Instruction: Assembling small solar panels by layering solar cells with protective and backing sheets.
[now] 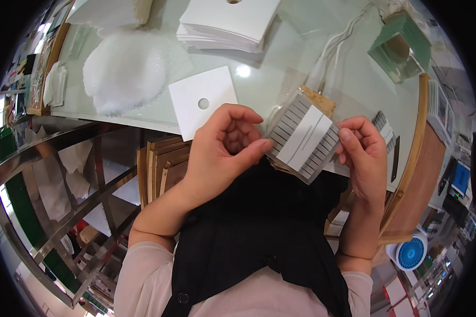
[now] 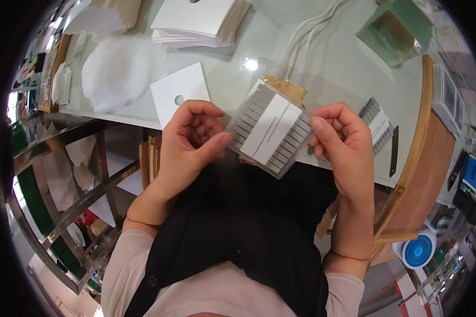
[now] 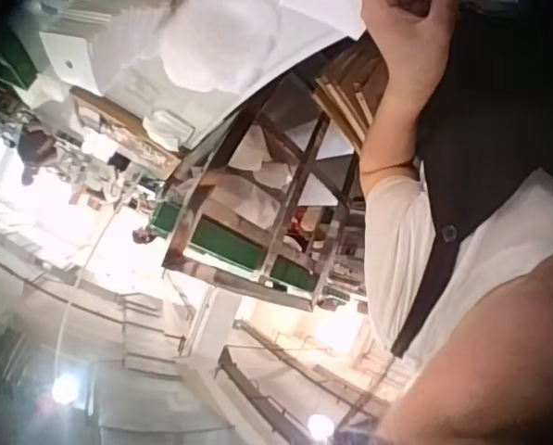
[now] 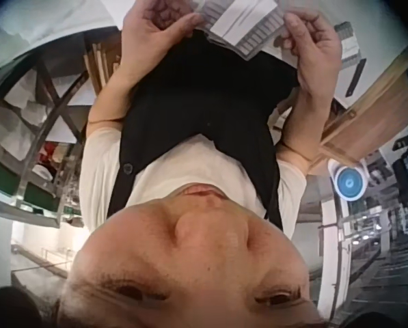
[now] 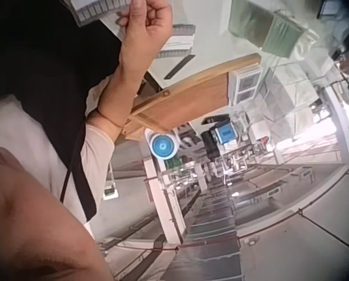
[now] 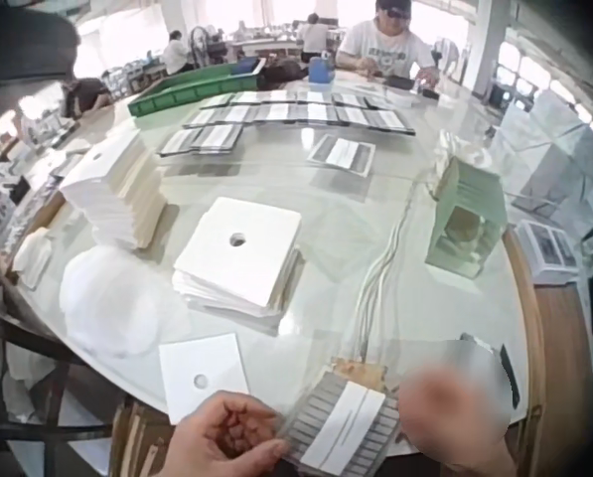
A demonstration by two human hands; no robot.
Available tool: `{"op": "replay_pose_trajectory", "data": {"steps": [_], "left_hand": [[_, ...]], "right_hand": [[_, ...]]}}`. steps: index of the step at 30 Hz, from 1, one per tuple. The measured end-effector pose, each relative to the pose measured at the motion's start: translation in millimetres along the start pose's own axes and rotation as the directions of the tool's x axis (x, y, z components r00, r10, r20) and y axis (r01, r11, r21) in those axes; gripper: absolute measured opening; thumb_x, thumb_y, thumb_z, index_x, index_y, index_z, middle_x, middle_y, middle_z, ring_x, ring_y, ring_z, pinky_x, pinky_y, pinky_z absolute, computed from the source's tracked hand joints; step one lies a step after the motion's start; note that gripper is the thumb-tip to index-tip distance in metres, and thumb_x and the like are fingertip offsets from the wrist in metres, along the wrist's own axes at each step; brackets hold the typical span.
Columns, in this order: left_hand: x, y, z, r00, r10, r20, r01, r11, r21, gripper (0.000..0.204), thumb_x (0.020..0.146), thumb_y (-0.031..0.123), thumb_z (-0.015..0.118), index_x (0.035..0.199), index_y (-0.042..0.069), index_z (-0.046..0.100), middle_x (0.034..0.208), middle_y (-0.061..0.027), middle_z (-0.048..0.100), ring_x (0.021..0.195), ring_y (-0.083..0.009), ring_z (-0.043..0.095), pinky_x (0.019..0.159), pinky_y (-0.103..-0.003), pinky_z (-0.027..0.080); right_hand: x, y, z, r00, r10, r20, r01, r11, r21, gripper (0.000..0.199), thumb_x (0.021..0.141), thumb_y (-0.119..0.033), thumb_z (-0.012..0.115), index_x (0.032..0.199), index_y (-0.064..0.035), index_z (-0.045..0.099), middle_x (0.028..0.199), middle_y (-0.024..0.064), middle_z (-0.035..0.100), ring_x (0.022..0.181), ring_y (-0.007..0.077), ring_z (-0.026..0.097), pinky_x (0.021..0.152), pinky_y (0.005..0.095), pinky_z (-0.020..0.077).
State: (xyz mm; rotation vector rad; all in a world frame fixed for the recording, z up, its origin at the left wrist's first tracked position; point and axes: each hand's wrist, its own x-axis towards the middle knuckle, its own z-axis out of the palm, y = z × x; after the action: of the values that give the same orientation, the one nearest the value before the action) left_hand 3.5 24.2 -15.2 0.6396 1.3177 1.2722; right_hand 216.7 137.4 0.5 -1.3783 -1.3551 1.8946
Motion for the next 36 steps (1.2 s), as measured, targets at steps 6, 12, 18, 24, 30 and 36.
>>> {"op": "replay_pose_trajectory", "data": {"steps": [6,12,18,24,30,36], "left_hand": [[0,1,0,1.0,-0.005,0.002,0.005,1.0,0.012,0.032,0.078,-0.005,0.067,0.104,0.003,0.05,0.08,-0.0009,0.056,0.064,-0.0034,0.052,0.057,-0.016,0.041],[0,0,-2,1.0,0.002,0.013,-0.002,1.0,-0.001,0.032,0.078,-0.006,0.066,0.104,0.003,0.05,0.081,-0.0013,0.056,0.065,-0.0037,0.053,0.058,-0.016,0.042],[-4,3,-7,0.999,0.031,0.026,-0.031,1.0,-0.003,0.028,0.084,0.0,0.062,0.107,0.002,0.048,0.082,-0.004,0.058,0.065,-0.0063,0.054,0.057,-0.017,0.043],[-11,-16,-66,0.746,0.657,0.106,-0.442,0.37,0.817,0.022,0.082,0.006,0.063,0.102,0.003,0.055,0.092,-0.01,0.062,0.07,-0.0181,0.059,0.063,-0.028,0.047],[-22,-17,-107,0.549,0.641,0.536,-0.558,-0.196,0.807,0.034,0.066,0.011,0.073,0.097,0.004,0.062,0.096,-0.0096,0.063,0.079,-0.0251,0.059,0.068,-0.036,0.046],[-51,0,-68,0.676,0.675,-0.296,-0.569,0.733,0.372,0.016,0.085,-0.001,0.057,0.1,0.001,0.053,0.088,-0.0053,0.056,0.079,-0.0117,0.052,0.068,-0.024,0.041]], "right_hand": [[0,3,1,1.0,-0.013,-0.006,0.013,0.999,0.051,0.014,0.088,-0.015,0.06,0.095,-0.0035,0.056,0.068,-0.0009,0.054,0.057,0.0037,0.045,0.052,0.0146,0.0356],[1,4,-1,0.999,-0.018,0.029,0.016,0.997,0.074,0.013,0.089,-0.013,0.06,0.095,-0.0026,0.057,0.07,-0.001,0.056,0.059,0.0032,0.049,0.053,0.014,0.0388],[1,5,-3,1.0,-0.016,0.015,0.015,0.997,0.072,0.017,0.09,-0.015,0.059,0.101,-0.0025,0.057,0.071,-0.0012,0.056,0.059,0.003,0.049,0.052,0.0138,0.037],[-14,-4,-15,0.976,-0.158,-0.149,0.158,0.987,-0.008,0.021,0.093,-0.02,0.054,0.105,-0.0025,0.057,0.071,-0.0009,0.054,0.058,0.0038,0.045,0.052,0.0146,0.0338],[-29,-8,-2,0.953,-0.272,-0.134,0.263,0.961,-0.083,0.019,0.093,-0.017,0.053,0.103,-0.0014,0.057,0.072,0.0014,0.053,0.06,0.0055,0.045,0.053,0.0164,0.035],[-56,-19,36,0.883,-0.468,-0.042,0.431,0.842,-0.324,0.019,0.09,-0.011,0.054,0.105,0.0017,0.056,0.076,0.0035,0.054,0.061,0.0065,0.047,0.055,0.0168,0.0374]]}}
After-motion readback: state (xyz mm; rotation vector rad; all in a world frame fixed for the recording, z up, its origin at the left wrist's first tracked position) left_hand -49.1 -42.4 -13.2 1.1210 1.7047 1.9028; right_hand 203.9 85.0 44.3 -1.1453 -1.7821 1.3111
